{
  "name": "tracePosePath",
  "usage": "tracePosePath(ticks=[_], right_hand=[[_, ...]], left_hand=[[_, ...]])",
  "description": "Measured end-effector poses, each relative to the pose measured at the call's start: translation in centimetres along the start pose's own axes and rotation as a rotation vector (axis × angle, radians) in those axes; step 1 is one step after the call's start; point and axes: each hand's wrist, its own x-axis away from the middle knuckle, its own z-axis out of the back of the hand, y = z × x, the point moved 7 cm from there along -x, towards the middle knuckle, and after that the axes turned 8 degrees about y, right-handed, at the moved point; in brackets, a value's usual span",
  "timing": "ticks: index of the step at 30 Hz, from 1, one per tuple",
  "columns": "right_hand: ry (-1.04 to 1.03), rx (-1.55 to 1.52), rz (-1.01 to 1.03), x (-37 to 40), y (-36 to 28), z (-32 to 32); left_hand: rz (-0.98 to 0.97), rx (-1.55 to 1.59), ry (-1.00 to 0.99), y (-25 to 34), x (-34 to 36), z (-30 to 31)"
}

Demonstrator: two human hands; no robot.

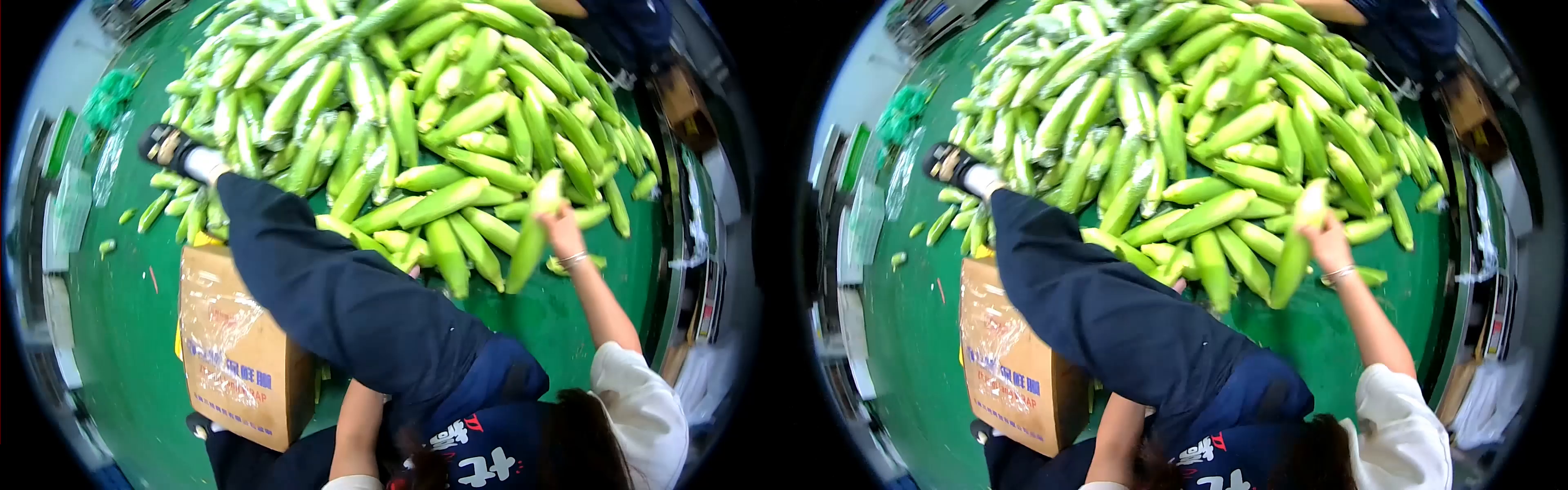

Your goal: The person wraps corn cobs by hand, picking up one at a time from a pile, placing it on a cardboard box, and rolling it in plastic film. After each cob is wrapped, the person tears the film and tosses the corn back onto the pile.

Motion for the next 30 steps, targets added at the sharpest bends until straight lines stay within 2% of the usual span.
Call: tracePosePath(ticks=[1, 2, 3, 5, 6, 7, 9, 10, 11, 12, 13, 14, 15, 17, 19, 20, 21, 22, 23, 24, 26, 27, 29, 30], right_hand=[[-0.002, -0.305, -0.159, -2.5, 0.6, 0.6], [0.071, -0.509, -0.378, -2.3, -4.1, 0.0], [-0.272, -0.6, -0.252, -2.5, -10.7, -2.0], [-0.241, -0.826, -0.192, -0.5, -19.2, -6.1], [-0.398, -0.777, -0.134, 1.5, -22.7, -8.6], [-0.541, -0.729, -0.069, 3.3, -25.3, -11.1], [-0.799, -0.481, 0.115, 7.4, -28.5, -17.4], [-0.796, -0.289, 0.152, 9.3, -28.3, -20.3], [-0.88, -0.09, 0.27, 12.9, -29.3, -23.8], [-0.984, -0.192, 0.392, 17.8, -31.4, -27.5], [-1.162, -0.238, 0.47, 21.8, -32.7, -31.5], [-1.234, -0.167, 0.617, 24.8, -33.0, -35.0], [-1.303, -0.095, 0.777, 27.6, -32.8, -38.5], [-1.359, -0.088, 1.001, 32.3, -31.3, -45.2], [-1.365, -0.138, 1.146, 35.7, -29.6, -50.5], [-1.371, -0.146, 1.161, 36.6, -28.7, -52.3], [-1.365, -0.129, 1.227, 37.6, -27.8, -53.7], [-1.359, -0.11, 1.29, 38.5, -27.5, -54.5], [-1.366, -0.11, 1.3, 38.7, -27.1, -55.2], [-1.424, -0.053, 1.278, 38.8, -26.3, -55.8], [-1.506, 0.046, 1.294, 38.8, -24.8, -55.5], [-1.518, 0.051, 1.285, 38.2, -24.4, -54.9], [-1.668, 0.245, 1.504, 38.6, -22.6, -53.0], [-1.743, 0.304, 1.434, 38.8, -22.2, -51.9]], left_hand=[[-0.009, -0.006, 0.002, 0.2, 0.2, -0.5], [-0.023, -0.021, 0.017, 0.6, 0.7, -0.8], [-0.048, -0.065, 0.042, 1.4, 1.4, -1.1], [-0.089, -0.273, 0.176, 4.2, 4.1, -0.4], [-0.124, -0.466, 0.254, 6.2, 6.2, 0.4], [-0.36, -1.096, 0.136, 8.4, 7.4, 0.0], [-0.47, -1.083, 0.391, 13.3, 15.1, 0.2], [-0.523, -0.917, 0.497, 15.0, 18.9, 0.8], [-0.601, -0.709, 0.606, 16.7, 22.8, 2.1], [-0.821, -0.608, 0.766, 17.9, 25.6, 4.8], [-0.988, -0.684, 0.988, 20.6, 29.4, 6.4], [-1.016, -0.693, 1.171, 21.7, 31.1, 9.8], [-0.934, -0.65, 1.302, 22.9, 32.3, 12.4], [-0.853, -0.841, 1.412, 24.0, 31.5, 15.6], [-0.679, -1.147, 1.347, 24.5, 28.8, 14.3], [-0.528, -1.307, 1.339, 24.7, 27.4, 13.6], [-0.565, -1.32, 1.393, 25.1, 26.7, 13.7], [-0.643, -1.276, 1.357, 25.2, 25.8, 15.1], [-0.719, -1.231, 1.316, 25.1, 25.1, 16.5], [-0.714, -1.219, 1.32, 25.1, 25.5, 17.5], [-0.596, -0.589, 0.921, 23.4, 25.8, 20.1], [-0.43, -0.059, 0.78, 22.8, 28.3, 18.7], [-0.514, 0.333, 0.594, 22.4, 31.4, 18.1], [-0.515, 0.331, 0.597, 22.0, 31.2, 17.9]])
